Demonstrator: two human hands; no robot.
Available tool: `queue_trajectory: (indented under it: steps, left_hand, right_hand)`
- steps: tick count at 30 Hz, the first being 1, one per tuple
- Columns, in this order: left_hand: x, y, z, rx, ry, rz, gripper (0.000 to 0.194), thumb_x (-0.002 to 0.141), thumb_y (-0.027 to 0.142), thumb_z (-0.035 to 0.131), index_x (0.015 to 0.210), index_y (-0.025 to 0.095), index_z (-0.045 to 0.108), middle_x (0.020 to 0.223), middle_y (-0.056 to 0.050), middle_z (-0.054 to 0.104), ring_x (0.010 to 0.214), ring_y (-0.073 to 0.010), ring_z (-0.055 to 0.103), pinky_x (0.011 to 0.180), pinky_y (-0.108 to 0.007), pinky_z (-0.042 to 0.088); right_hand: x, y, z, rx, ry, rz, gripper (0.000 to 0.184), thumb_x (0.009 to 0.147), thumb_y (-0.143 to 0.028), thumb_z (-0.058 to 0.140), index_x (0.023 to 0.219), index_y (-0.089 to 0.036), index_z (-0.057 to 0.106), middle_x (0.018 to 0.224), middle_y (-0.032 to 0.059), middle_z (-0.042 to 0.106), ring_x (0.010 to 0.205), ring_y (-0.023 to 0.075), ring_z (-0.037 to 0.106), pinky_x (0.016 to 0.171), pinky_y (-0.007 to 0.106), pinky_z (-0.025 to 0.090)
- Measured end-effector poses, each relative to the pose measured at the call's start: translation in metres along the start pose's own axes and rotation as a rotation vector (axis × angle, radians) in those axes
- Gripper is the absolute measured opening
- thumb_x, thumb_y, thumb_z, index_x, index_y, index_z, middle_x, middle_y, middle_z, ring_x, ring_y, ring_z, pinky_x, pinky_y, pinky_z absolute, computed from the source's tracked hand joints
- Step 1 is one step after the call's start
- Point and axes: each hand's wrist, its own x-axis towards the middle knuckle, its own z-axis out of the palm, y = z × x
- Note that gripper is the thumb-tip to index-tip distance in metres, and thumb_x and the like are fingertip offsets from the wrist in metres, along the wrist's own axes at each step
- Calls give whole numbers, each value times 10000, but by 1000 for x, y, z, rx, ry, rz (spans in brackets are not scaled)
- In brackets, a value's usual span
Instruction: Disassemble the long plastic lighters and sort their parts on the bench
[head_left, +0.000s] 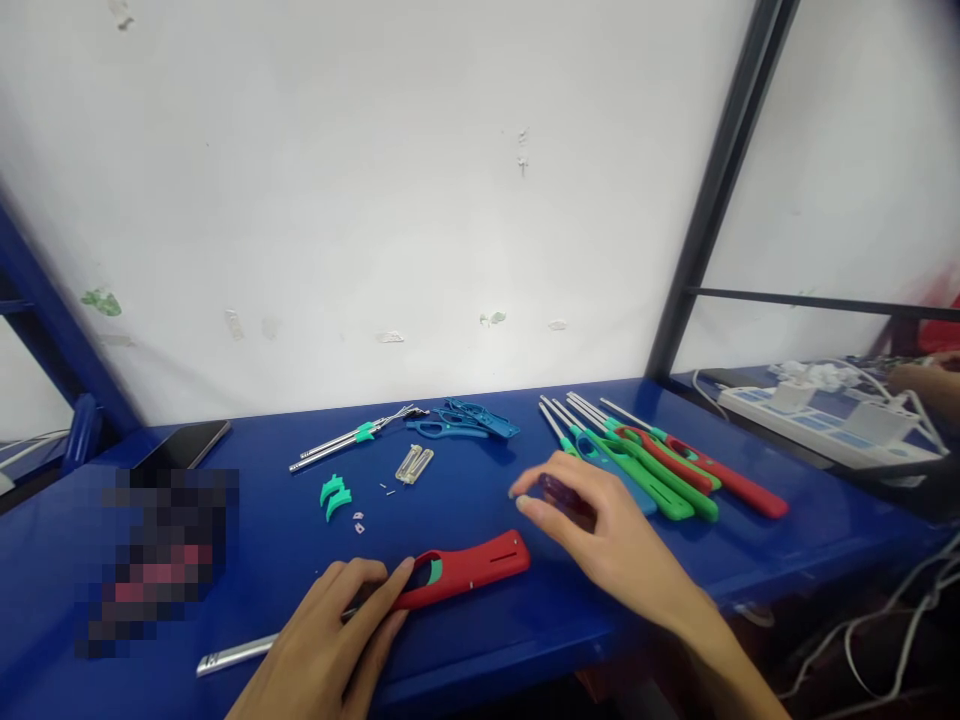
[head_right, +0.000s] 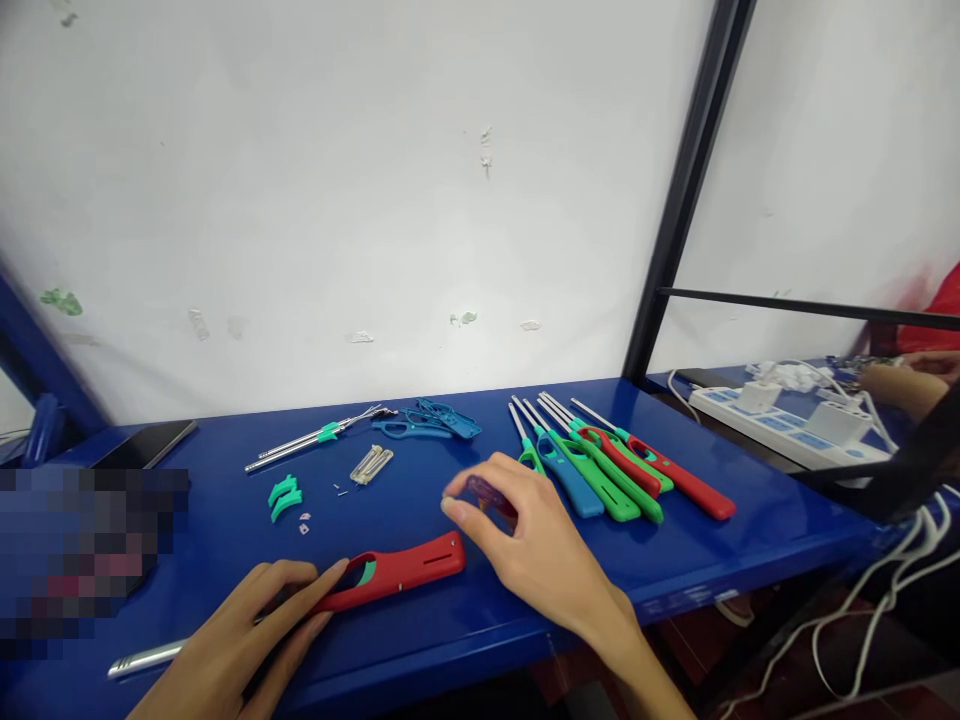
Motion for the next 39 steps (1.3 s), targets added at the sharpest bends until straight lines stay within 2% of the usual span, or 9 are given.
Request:
queue_trajectory:
  steps: [3, 6, 8, 12, 15, 19, 25, 35, 39]
  left_hand:
    - [1, 1, -1, -24, -7, -9, 371, 1129, 407, 415, 1458, 378, 584, 1163, 1, 707, 1017, -121, 752, 982, -225, 617]
    - [1, 2, -2, -18, 4, -18, 363, 1125, 404, 423, 1435, 367, 608, 1155, -7, 712, 1001, -133, 757, 966, -238, 631]
    - [1, 2, -2, 1, 7, -12, 365, 1123, 395, 415, 1425, 362, 617, 1150, -13, 716, 997, -147, 763, 955, -268, 646]
    - [1, 3, -2, 32, 13, 13, 384, 1123, 371, 391, 1446, 346, 597, 1133, -18, 720, 989, -160, 773, 941, -300, 657]
    - [3, 4, -3, 40, 20, 27, 384, 1125, 359, 381, 1443, 344, 595, 1117, -14, 721, 991, -154, 773, 931, -281, 654]
    - [6, 5, -5, 36, 11, 29, 387, 1135, 345, 353, 1436, 323, 594, 1107, -5, 721, 989, -130, 772, 986, -278, 624]
    - [7, 6, -8, 28, 33, 38, 379, 1133, 350, 365, 1422, 332, 610, 1099, 4, 735, 986, -135, 770, 970, -261, 632]
    - [10, 6, -12, -34, -11, 17, 438, 1099, 250, 399, 1461, 378, 609, 1135, 5, 757, 969, -160, 761, 1021, -298, 626]
    - [10, 5, -13, 7, -2, 48, 431, 1116, 279, 374, 1473, 359, 602, 1107, 6, 763, 947, -151, 757, 996, -275, 631]
  right_hand:
    - [-1, 1, -6, -141, -87, 69, 189, 1028, -384, 728, 889, -266, 776, 930, -5, 669, 835, 182, 625, 776, 323, 454]
    - [-1, 3, -4, -168, -194, 103, 131, 1003, -353, 773, 900, -271, 784, 985, -10, 695, 913, 191, 657, 823, 319, 465]
    - [-1, 5, -1, -181, -219, 97, 107, 999, -322, 781, 906, -270, 783, 991, -12, 697, 920, 193, 665, 843, 322, 474]
    - [2, 11, 6, -255, -222, 80, 128, 1013, -270, 757, 890, -237, 754, 970, 3, 689, 899, 209, 665, 845, 340, 483]
    - [2, 14, 9, -287, -227, 69, 140, 1025, -290, 740, 902, -226, 730, 977, 11, 680, 900, 217, 665, 856, 347, 488]
    - [0, 13, 9, -286, -223, 43, 164, 1056, -293, 691, 907, -226, 706, 986, 12, 670, 892, 211, 663, 850, 342, 486]
    - [1, 11, 8, -278, -223, 40, 89, 1050, -267, 702, 970, -251, 738, 1009, 5, 692, 934, 213, 673, 867, 337, 479]
    - [0, 14, 14, -277, -211, -23, 194, 1087, -259, 638, 902, -219, 683, 928, 7, 664, 849, 200, 653, 787, 329, 457]
    - [0, 14, 15, -276, -197, -30, 195, 1088, -245, 636, 900, -216, 676, 931, 8, 659, 848, 198, 648, 770, 331, 447]
